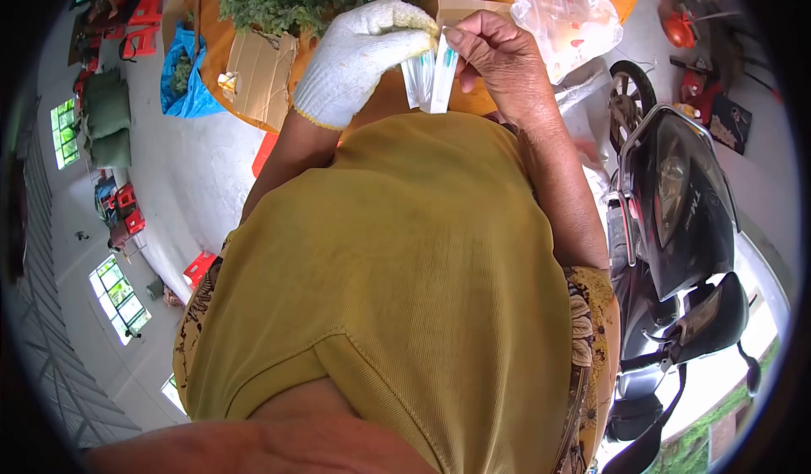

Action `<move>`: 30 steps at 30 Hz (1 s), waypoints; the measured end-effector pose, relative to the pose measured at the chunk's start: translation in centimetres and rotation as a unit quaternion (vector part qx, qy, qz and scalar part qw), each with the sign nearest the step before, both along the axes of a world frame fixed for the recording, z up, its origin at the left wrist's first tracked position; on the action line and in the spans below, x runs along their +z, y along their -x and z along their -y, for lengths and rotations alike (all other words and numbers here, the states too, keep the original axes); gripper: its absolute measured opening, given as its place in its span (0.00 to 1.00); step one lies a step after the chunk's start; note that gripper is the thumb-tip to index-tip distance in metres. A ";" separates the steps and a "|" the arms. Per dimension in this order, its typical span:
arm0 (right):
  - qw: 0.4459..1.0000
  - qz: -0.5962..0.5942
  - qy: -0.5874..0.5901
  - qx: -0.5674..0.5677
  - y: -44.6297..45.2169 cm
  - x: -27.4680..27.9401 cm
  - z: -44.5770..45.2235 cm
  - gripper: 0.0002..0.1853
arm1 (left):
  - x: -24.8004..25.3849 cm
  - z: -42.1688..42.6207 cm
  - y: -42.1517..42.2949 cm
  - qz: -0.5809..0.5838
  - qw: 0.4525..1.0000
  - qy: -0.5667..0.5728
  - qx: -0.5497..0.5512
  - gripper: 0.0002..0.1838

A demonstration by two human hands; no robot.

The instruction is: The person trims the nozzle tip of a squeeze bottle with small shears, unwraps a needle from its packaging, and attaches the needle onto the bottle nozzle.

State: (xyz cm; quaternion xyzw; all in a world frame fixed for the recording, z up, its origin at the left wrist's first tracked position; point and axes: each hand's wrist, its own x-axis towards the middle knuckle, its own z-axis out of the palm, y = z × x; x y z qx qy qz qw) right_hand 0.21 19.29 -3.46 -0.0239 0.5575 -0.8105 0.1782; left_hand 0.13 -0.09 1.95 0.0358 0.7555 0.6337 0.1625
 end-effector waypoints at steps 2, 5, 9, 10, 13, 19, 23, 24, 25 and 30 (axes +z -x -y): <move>0.999 0.019 0.008 -0.033 0.1 -0.5 0.1 0.08 | -0.2 0.3 0.2 -0.010 1.000 -0.006 0.016 0.09; 0.993 0.023 0.008 -0.111 0.3 -2.3 -1.4 0.08 | -0.9 -0.3 0.5 0.072 0.991 -0.070 0.084 0.08; 0.973 0.047 0.008 -0.224 0.7 -3.6 -5.3 0.08 | -2.9 0.5 1.6 0.051 0.979 -0.095 0.175 0.08; 0.970 0.046 0.023 -0.236 0.7 -4.3 -6.6 0.08 | -3.6 0.6 1.9 0.040 0.975 -0.117 0.184 0.08; 0.955 0.075 0.010 -0.286 0.2 -5.0 -8.7 0.07 | -4.0 -0.8 2.6 -0.102 0.982 0.028 0.155 0.07; 0.947 0.081 0.015 -0.311 -1.7 -6.5 -10.5 0.07 | -5.9 -4.9 5.6 -0.380 0.771 0.467 -0.207 0.10; 0.938 0.095 0.015 -0.333 -2.6 -6.5 -10.8 0.06 | -8.9 -6.5 7.0 -0.363 0.695 0.534 -0.317 0.13; 0.936 0.097 0.016 -0.337 -2.7 -6.7 -11.1 0.06 | -9.1 -6.9 7.1 -0.347 0.682 0.550 -0.335 0.14; 0.934 0.100 0.017 -0.342 -2.9 -7.0 -11.3 0.05 | -9.3 -7.1 7.1 -0.332 0.692 0.546 -0.336 0.15; 0.925 0.112 0.020 -0.362 -4.3 -9.1 -14.6 0.07 | -10.7 -9.6 6.7 -0.254 0.783 0.491 -0.284 0.18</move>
